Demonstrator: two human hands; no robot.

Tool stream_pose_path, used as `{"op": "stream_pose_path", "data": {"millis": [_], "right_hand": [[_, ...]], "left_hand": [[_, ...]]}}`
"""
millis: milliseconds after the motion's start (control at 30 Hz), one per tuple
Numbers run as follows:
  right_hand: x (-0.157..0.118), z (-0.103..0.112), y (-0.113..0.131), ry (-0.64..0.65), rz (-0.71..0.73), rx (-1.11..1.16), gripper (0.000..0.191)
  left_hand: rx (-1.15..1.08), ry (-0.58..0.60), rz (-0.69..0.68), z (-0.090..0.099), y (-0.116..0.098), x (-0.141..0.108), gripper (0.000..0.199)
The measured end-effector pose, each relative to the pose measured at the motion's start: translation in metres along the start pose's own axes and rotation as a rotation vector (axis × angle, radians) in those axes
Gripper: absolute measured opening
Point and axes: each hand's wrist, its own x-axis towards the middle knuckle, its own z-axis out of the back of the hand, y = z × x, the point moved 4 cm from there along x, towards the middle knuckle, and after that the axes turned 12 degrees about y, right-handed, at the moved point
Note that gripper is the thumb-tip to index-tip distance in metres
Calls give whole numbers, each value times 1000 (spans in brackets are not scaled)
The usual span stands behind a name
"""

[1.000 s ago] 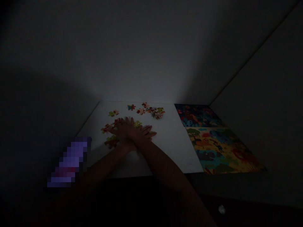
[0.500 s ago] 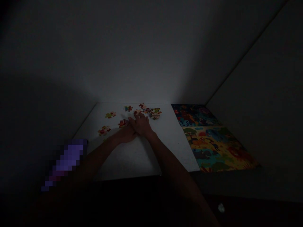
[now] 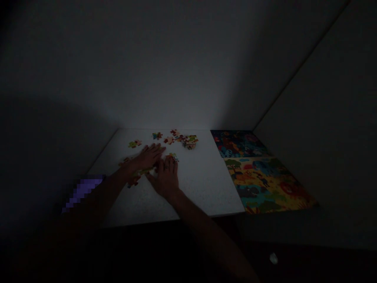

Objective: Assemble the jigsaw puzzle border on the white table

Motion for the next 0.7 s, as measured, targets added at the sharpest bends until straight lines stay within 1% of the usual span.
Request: {"op": "stream_pose_path", "data": {"millis": [167, 233, 300, 367, 433, 567, 700], "right_hand": [[8, 3, -8, 19, -14, -10, 84], [13, 6, -13, 40, -31, -13, 80], [20, 8, -16, 60, -47, -12, 78], [29, 10, -20, 62, -63, -7, 76], [39, 12, -23, 49, -77, -5, 76], [58, 16, -27, 38, -55, 1, 73], [78, 25, -34, -52, -24, 6, 66]], "left_hand": [[-26, -32, 57, 2, 21, -4, 54], [-35, -52, 108, 2, 27, -9, 55], [-56, -62, 187, 1, 29, -15, 59], [-84, -72, 268, 0, 28, -20, 63], [-101, -82, 317, -1, 25, -25, 66], [-107, -121, 354, 3, 16, -37, 66], [-109, -208, 405, 3, 6, -60, 70]]}}
